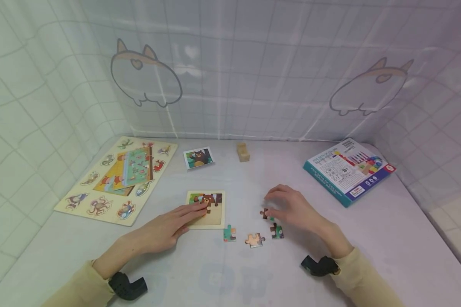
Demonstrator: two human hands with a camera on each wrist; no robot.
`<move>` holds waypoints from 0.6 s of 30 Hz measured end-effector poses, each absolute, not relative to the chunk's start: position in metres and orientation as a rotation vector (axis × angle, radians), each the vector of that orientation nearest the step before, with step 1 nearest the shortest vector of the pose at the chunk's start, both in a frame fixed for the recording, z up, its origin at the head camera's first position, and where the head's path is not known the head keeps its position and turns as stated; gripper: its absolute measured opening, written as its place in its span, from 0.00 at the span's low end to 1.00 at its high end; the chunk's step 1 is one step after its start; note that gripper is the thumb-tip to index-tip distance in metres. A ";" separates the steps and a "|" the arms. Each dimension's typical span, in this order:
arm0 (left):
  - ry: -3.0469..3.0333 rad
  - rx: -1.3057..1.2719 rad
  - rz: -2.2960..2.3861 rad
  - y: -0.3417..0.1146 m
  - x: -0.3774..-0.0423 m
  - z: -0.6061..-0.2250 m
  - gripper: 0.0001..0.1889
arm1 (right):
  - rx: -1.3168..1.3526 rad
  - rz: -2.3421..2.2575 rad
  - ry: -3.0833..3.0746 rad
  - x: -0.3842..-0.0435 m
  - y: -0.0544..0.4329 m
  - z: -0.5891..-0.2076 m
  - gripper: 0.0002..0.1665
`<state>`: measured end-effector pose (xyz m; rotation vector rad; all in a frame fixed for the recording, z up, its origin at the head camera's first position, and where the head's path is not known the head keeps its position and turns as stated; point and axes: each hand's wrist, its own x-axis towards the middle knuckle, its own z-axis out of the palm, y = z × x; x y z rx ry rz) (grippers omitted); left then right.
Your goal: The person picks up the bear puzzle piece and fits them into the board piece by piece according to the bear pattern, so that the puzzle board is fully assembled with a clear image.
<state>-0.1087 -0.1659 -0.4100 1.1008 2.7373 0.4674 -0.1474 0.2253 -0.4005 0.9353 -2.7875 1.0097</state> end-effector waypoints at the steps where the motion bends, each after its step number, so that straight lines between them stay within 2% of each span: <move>1: 2.735 1.099 0.469 -0.166 -0.109 -0.410 0.29 | 0.942 1.004 -2.787 -0.148 0.227 -0.403 0.18; 18: 2.726 1.091 0.483 -0.166 -0.109 -0.410 0.29 | 0.911 1.090 -2.870 -0.153 0.239 -0.410 0.14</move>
